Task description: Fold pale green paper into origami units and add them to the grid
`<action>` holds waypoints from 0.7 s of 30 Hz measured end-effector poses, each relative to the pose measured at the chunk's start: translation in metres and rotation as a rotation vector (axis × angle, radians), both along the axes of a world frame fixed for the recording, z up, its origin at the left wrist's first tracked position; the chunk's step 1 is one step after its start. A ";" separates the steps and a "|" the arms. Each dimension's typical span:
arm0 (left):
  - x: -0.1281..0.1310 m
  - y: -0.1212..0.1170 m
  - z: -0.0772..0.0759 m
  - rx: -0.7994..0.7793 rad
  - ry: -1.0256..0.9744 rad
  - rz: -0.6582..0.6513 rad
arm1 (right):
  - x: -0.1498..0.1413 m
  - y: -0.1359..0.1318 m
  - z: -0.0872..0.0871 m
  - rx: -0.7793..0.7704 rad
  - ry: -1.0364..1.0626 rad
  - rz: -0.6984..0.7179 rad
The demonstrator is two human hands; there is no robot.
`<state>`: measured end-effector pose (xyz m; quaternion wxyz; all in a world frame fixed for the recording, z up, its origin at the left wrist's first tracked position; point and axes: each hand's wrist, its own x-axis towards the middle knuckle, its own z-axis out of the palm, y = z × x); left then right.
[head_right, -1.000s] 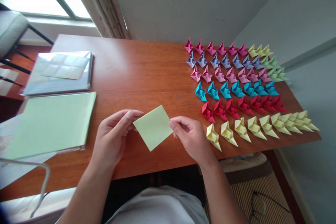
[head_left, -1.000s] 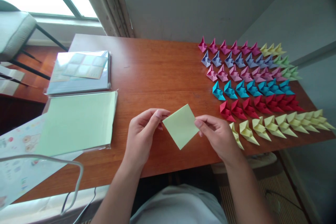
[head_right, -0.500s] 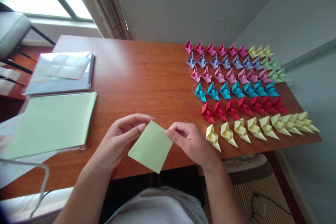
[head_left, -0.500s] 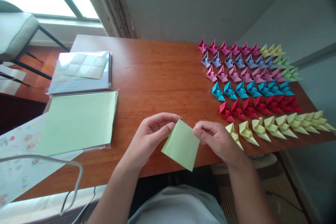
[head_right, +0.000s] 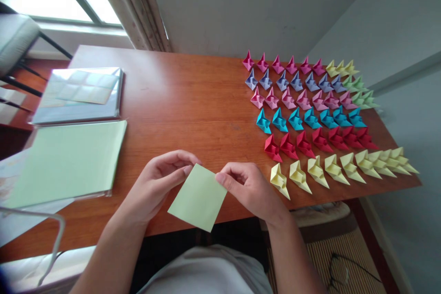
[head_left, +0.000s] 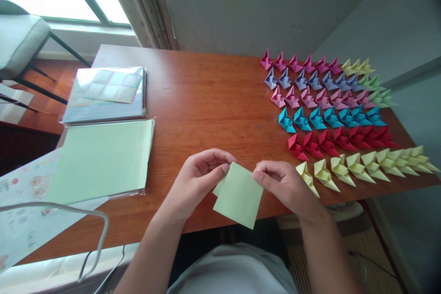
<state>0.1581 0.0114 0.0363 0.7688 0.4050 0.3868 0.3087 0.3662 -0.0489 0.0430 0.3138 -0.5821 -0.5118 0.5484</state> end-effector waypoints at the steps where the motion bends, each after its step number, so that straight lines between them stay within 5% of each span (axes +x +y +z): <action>1: 0.000 0.000 0.000 0.006 0.009 -0.001 | -0.001 0.000 0.001 0.006 -0.012 0.003; 21: 0.000 -0.001 0.001 0.119 0.062 0.089 | -0.017 -0.001 0.008 0.109 -0.149 0.032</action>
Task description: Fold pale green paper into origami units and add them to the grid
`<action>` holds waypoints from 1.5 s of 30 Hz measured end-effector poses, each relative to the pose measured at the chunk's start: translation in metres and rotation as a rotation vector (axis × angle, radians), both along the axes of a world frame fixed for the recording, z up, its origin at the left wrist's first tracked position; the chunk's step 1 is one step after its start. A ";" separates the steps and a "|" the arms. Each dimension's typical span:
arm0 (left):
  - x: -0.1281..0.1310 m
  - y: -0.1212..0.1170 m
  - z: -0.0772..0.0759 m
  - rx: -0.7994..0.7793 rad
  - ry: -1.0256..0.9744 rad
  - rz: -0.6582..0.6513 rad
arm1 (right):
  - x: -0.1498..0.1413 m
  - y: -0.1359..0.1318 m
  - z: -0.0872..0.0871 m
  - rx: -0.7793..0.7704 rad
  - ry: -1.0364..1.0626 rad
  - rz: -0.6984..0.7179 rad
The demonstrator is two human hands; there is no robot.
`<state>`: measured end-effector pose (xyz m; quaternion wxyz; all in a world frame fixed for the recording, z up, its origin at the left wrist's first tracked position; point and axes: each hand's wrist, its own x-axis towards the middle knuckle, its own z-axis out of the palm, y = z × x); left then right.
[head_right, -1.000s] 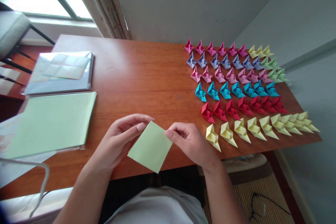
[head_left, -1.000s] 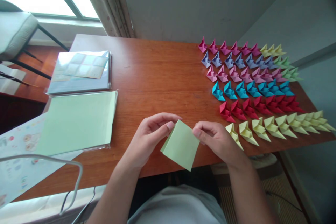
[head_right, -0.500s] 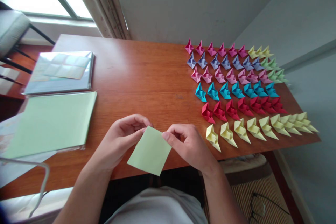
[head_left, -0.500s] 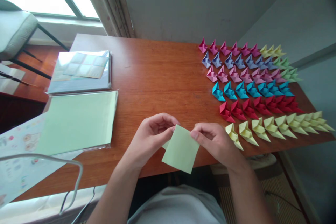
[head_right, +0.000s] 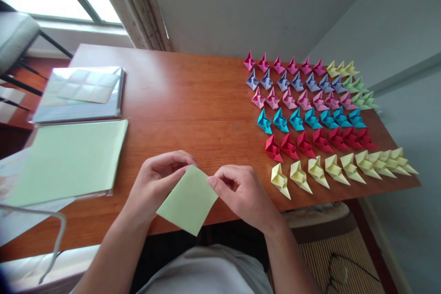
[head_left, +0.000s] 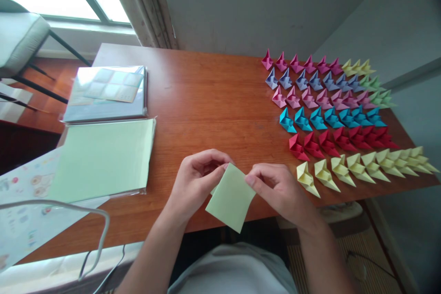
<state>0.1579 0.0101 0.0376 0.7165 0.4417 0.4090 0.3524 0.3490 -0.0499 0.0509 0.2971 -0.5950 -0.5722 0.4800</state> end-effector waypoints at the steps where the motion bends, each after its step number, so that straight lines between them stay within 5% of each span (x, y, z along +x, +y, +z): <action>1: 0.000 0.000 0.000 0.004 0.000 0.007 | 0.000 0.000 0.000 0.002 -0.003 0.000; 14: 0.001 -0.001 -0.002 0.017 0.059 -0.066 | 0.005 -0.002 0.004 0.162 -0.122 0.001; 22: 0.005 -0.005 -0.008 0.385 0.285 -0.070 | -0.016 0.009 0.000 0.279 -0.169 -0.069; 26: 0.004 -0.004 -0.007 0.510 0.383 0.031 | -0.017 0.011 -0.003 0.282 -0.207 -0.074; 33: 0.005 -0.003 -0.008 0.404 0.369 0.194 | -0.002 0.007 -0.001 0.240 -0.200 -0.125; 37: 0.004 -0.003 -0.006 0.204 0.186 0.253 | 0.004 0.006 -0.005 0.157 -0.074 -0.221; 45: -0.003 -0.001 -0.002 -0.064 -0.058 -0.021 | 0.013 0.001 -0.011 0.010 0.251 -0.282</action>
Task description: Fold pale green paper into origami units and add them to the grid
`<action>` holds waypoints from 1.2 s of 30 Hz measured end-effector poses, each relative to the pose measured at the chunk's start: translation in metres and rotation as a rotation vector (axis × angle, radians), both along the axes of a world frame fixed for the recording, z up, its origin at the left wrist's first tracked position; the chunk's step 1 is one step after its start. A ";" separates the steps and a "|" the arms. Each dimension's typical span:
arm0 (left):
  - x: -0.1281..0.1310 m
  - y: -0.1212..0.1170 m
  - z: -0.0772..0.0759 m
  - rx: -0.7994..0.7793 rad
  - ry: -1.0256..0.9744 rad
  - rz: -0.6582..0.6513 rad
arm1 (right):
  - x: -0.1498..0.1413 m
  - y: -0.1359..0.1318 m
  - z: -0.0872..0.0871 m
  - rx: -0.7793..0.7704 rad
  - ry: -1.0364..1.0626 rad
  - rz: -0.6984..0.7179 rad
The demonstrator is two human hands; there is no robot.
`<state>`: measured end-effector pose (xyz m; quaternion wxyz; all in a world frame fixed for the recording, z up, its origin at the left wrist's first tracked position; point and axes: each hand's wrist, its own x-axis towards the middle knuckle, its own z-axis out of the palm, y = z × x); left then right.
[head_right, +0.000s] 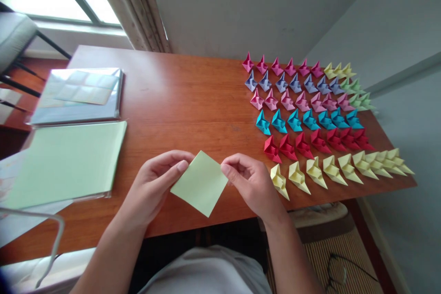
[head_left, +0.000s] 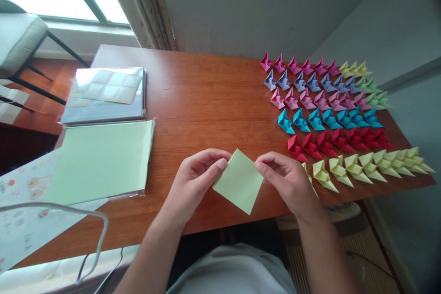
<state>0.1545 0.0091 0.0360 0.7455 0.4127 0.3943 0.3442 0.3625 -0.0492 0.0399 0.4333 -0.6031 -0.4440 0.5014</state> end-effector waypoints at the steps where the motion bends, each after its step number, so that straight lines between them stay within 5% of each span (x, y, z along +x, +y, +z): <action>1: 0.000 0.000 0.000 -0.013 -0.011 -0.015 | 0.000 0.000 0.000 -0.005 0.014 0.002; 12: 0.000 0.000 0.000 0.016 -0.007 -0.076 | 0.003 -0.004 0.005 -0.040 0.000 0.101; 19: 0.002 0.002 0.001 0.111 0.131 -0.025 | -0.005 -0.003 0.008 0.007 -0.300 0.218; 22: 0.006 0.002 -0.001 0.307 0.326 0.072 | -0.017 -0.006 0.011 0.140 -0.456 0.082; 25: 0.008 0.002 0.000 0.559 0.575 0.138 | -0.038 -0.013 0.016 0.266 -0.530 0.125; 30: 0.008 0.008 0.006 0.884 0.871 0.020 | -0.057 -0.011 0.020 0.387 -0.673 0.099; 36: 0.001 0.014 0.009 1.331 1.251 -0.030 | -0.031 0.019 -0.002 0.192 -0.482 -0.108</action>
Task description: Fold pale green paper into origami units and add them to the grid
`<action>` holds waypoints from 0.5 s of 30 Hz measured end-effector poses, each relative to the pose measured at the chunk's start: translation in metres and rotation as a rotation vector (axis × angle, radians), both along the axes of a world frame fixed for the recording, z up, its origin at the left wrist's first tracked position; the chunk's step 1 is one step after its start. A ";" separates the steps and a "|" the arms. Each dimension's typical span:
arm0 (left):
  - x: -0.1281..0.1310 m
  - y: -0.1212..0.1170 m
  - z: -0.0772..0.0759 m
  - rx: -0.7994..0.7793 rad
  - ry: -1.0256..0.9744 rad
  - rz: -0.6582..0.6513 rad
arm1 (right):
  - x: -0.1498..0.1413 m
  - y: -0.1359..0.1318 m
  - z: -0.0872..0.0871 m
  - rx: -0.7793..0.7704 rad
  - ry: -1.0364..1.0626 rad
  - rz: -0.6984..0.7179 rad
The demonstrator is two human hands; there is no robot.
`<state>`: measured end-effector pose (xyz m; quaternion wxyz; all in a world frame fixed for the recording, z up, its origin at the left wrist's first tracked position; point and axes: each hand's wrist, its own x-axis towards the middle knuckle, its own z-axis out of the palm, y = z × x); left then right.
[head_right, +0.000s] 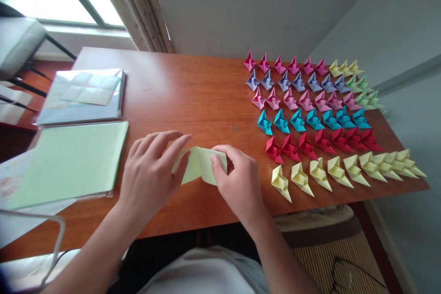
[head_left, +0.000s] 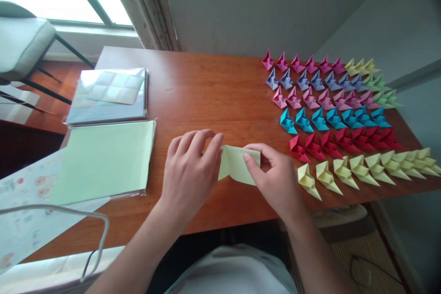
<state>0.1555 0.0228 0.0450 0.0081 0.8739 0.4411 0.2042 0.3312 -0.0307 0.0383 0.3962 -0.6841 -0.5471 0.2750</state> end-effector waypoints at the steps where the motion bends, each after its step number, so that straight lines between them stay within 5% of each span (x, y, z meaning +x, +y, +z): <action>1: -0.001 -0.001 0.000 0.059 0.055 -0.021 | 0.005 0.005 -0.006 -0.030 0.033 -0.009; 5: -0.005 -0.007 -0.004 0.110 0.225 -0.144 | 0.014 0.016 -0.023 -0.081 0.043 -0.030; 15: -0.010 0.004 -0.018 -0.026 0.453 -0.274 | 0.019 0.022 -0.030 0.082 -0.412 0.090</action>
